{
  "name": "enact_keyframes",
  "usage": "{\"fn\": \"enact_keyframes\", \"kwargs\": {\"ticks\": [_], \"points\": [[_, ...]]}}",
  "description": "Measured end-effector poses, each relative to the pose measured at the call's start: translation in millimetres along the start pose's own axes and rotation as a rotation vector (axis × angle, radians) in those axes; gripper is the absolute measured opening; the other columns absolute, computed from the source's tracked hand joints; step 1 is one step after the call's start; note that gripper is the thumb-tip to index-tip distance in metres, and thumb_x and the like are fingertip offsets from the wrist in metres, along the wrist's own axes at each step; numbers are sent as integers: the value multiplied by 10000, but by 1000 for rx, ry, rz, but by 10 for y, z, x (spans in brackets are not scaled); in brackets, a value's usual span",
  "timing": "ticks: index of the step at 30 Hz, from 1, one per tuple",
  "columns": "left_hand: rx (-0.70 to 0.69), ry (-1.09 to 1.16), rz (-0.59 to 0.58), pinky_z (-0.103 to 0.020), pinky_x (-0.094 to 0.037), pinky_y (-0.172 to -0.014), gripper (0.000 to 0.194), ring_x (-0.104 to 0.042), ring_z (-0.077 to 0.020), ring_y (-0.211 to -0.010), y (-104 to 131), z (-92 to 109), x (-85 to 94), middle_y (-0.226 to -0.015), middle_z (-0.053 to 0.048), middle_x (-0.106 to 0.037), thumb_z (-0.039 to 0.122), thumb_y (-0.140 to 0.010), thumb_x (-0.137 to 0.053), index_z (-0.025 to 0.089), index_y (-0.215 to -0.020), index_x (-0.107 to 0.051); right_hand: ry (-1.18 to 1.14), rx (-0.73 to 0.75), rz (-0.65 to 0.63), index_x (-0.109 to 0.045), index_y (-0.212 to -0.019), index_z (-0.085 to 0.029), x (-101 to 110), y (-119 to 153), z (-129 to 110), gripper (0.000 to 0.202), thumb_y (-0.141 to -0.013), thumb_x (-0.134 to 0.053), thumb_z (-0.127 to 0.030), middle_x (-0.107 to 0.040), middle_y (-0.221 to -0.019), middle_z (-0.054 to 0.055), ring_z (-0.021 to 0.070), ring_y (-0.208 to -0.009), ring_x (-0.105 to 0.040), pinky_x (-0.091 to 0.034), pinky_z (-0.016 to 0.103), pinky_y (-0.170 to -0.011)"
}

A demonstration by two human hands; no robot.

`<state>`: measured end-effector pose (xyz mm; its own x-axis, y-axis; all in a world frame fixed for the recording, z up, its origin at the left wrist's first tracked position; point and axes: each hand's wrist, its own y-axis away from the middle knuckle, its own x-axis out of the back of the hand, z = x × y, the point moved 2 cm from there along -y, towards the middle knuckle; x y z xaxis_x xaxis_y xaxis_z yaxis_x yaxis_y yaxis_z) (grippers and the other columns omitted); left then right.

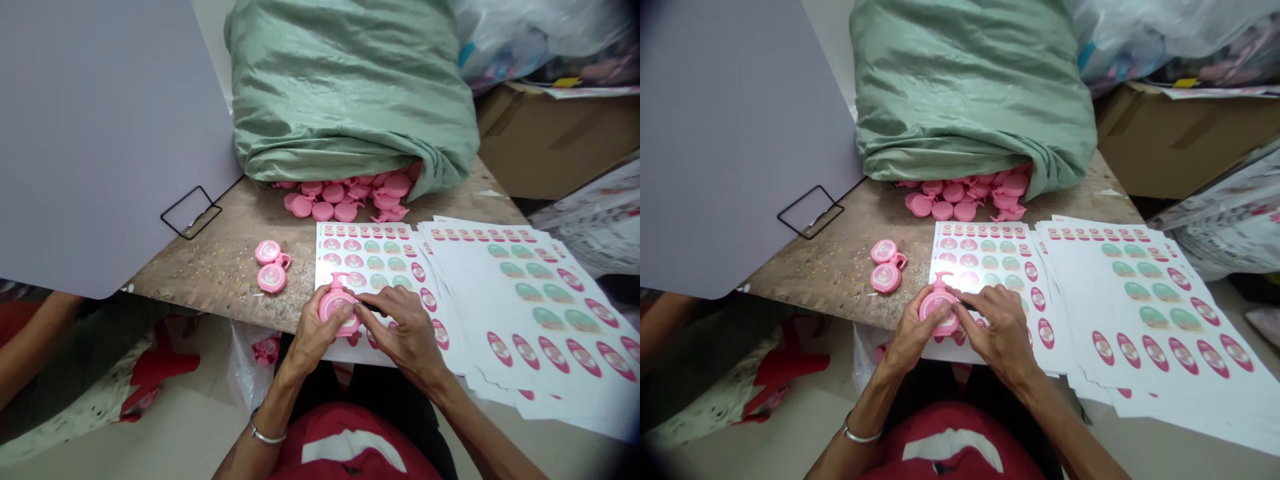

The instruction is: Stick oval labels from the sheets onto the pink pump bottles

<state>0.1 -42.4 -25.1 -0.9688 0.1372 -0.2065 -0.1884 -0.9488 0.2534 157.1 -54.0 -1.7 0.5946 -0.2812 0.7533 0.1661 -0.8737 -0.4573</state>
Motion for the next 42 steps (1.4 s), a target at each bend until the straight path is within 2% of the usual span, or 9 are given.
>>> {"fn": "enact_keyframes", "kwargs": {"ticks": [4, 10, 16, 23, 27, 31, 35, 38, 42], "points": [[-32, -20, -61, -201, -475, -583, 388, -558, -107, -683, 54, 71, -15, -925, -32, -632, 376, -779, -688, 165, -1083, -572, 241, -55, 74, -667, -1036, -182, 28, -4, 90, 382, -848, -610, -509, -667, -816, 86, 253, -783, -583, -393, 409, -735], [23, -57, -110, -271, -498, -690, 457, -594, -163, -778, 127, 70, 40, -902, -18, -622, 278, -658, -775, 167, -1049, -564, -135, -167, 24, -504, -1284, -177, -310, -52, 224, 637, -814, -584, -599, -633, -1133, 143, 272, -966, -600, -505, 415, -784], [-227, -590, 289, -320, -445, -713, 221, -591, -212, -763, -251, -24, 453, -791, -41, -637, 403, -821, -603, 186, -864, -608, -41, -212, 29, -575, -1190, -178, -359, -297, 606, 475, -853, -569, -512, -663, -1084, 129, 269, -947, -611, -503, 433, -799], [-332, -1016, 518, -421, -450, -828, 265, -627, -318, -952, -787, 170, 821, -984, -156, -676, 337, -866, -520, 156, -1041, -603, 170, -241, -40, -628, -1083, -159, -546, -1204, 979, 361, -838, -606, -423, -695, -1000, 124, 263, -930, -643, -475, 364, -770], [-419, -1086, 633, -509, -402, -941, 305, -494, -365, -1159, -767, 326, 1059, -1182, -199, -581, 333, -857, -539, 133, -1079, -598, 240, -294, 7, -613, -1055, -85, -643, -1611, 1046, 539, -834, -555, -573, -681, -933, 189, 259, -881, -650, -432, 322, -683], [-650, -1107, 733, -502, -398, -996, 315, -429, -342, -1245, -572, 356, 1013, -1285, -180, -488, 308, -872, -543, 154, -1143, -588, 260, -337, 17, -638, -867, -94, -742, -1773, 1056, 500, -878, -485, -570, -683, -858, 190, 236, -859, -649, -413, 317, -663], [-733, -856, 664, -435, -418, -1004, 198, -487, -277, -1212, -428, 316, 819, -1216, -147, -543, 239, -897, -511, 175, -1041, -630, 277, -423, -3, -656, -865, -94, -764, -1812, 1117, 437, -802, -610, -525, -686, -873, 223, 311, -884, -649, -446, 393, -709], [-534, -466, 500, -386, -479, -906, 166, -571, -248, -1060, -427, 289, 680, -1082, -120, -614, 311, -870, -567, 181, -937, -647, 264, -413, -47, -644, -1008, -100, -658, -1649, 1055, 505, -732, -676, -522, -686, -985, 208, 332, -962, -634, -464, 419, -782], [-213, -67, 231, -319, -540, -714, 336, -642, -193, -819, -462, 220, 399, -992, -99, -663, 475, -860, -558, 167, -965, -640, 8, -119, -103, -587, -1135, -135, -486, -1103, 626, 587, -696, -715, -503, -658, -1113, 150, 281, -1013, -617, -482, 407, -869]]}}
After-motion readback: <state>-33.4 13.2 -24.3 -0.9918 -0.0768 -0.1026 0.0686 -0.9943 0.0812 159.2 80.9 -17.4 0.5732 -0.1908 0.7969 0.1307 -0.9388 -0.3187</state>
